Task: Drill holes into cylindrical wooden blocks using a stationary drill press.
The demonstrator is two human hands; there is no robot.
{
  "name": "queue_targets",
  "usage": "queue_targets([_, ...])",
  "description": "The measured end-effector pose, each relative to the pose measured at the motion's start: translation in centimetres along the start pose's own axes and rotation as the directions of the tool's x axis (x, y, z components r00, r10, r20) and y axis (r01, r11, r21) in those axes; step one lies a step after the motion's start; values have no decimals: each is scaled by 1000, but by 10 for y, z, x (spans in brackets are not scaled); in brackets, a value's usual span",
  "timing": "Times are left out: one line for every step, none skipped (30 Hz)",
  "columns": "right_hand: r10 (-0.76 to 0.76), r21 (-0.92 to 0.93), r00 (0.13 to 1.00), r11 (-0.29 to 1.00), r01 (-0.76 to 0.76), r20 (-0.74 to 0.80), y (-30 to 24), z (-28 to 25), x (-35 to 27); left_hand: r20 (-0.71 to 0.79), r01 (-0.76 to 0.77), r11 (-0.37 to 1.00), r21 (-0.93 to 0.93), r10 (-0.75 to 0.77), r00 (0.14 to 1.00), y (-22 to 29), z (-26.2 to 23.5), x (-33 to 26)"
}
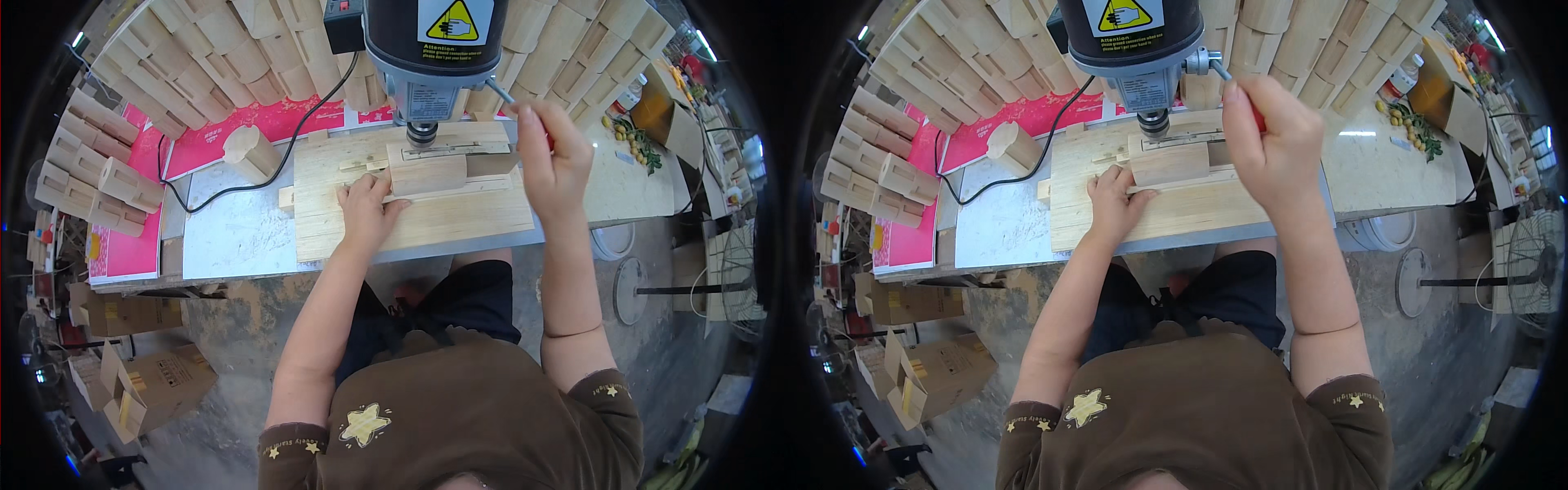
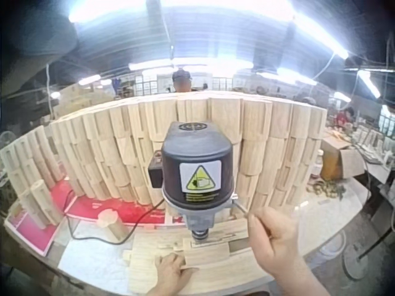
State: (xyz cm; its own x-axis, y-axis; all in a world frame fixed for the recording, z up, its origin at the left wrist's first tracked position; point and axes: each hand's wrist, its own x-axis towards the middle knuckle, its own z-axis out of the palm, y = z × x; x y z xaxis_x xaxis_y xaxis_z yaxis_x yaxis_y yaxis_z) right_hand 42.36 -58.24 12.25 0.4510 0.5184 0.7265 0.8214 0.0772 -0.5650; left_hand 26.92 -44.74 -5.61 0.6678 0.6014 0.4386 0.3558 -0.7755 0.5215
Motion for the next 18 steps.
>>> queue_targets([-35, 50, 998, 998, 38, -61, 5, 5, -9, 5, 9, 1000, 9, -9, 1000, -1, 0, -1])
queue_targets([-92, 23, 992, 995, 94, -87, 10, 7, -14, 8, 6, 1000, 8, -6, 1000, 1, -1, -1])
queue_targets([-90, 18, 992, 996, 92, -91, 15, 10, -20, 7, 7, 1000, 3, -7, 1000, 3, 0, -1])
queue_targets([-116, 25, 987, 992, 120, -113, 19, 12, -26, 5, 9, 1000, -2, -9, 1000, 4, 1, 0])
queue_targets([-144, 41, 981, 988, 150, -133, 24, 17, -33, 2, 9, 1000, 2, -9, 1000, 3, -1, -1])
queue_targets([-147, 32, 981, 988, 152, -128, 30, 22, -40, 9, 14, 1000, 10, -14, 1000, 3, -2, -1])
queue_targets([-143, 37, 981, 988, 148, -128, 39, 28, -46, 16, 18, 1000, 17, -18, 1000, 3, -2, -2])
queue_targets([-167, 39, 977, 984, 173, -132, 46, 33, -52, 18, 16, 1000, 18, -16, 1000, 2, -3, -2])
queue_targets([-193, 39, 972, 979, 200, -136, 54, 39, -57, 18, 12, 1000, 21, -13, 1000, 2, -3, -2])
queue_targets([-216, 34, 965, 974, 223, -146, 64, 46, -60, 20, 8, 1000, 23, -8, 1000, 2, -3, -1])
queue_targets([-216, 32, 965, 974, 223, -147, 70, 51, -60, 20, 5, 1000, 23, -6, 1000, 1, -3, -1])
queue_targets([-261, 25, 950, 963, 270, -171, 75, 56, -59, 7, 1, 1000, 18, -1, 1000, 0, -2, -1])
queue_targets([-306, 16, 932, 949, 315, -196, 78, 58, -60, -6, -4, 1000, 13, 4, 1000, -1, -1, -1])
queue_targets([-308, 14, 931, 948, 317, -198, 77, 59, -59, -7, -8, 1000, 14, 8, 1000, -1, -1, 0])
queue_targets([-308, 11, 932, 949, 316, -193, 76, 58, -58, -6, -2, 1000, 11, 2, 1000, -1, -1, 0])
queue_targets([-307, 7, 933, 949, 314, -189, 75, 57, -57, -5, 2, 1000, 7, -2, 1000, -2, -2, 0])
queue_targets([-312, 7, 931, 948, 319, -192, 71, 54, -55, -10, -1, 1000, 9, 1, 1000, -3, -2, 0])
queue_targets([-333, 13, 928, 940, 340, -164, 64, 45, -51, 32, 17, 999, 29, -18, 999, -3, -2, -2])
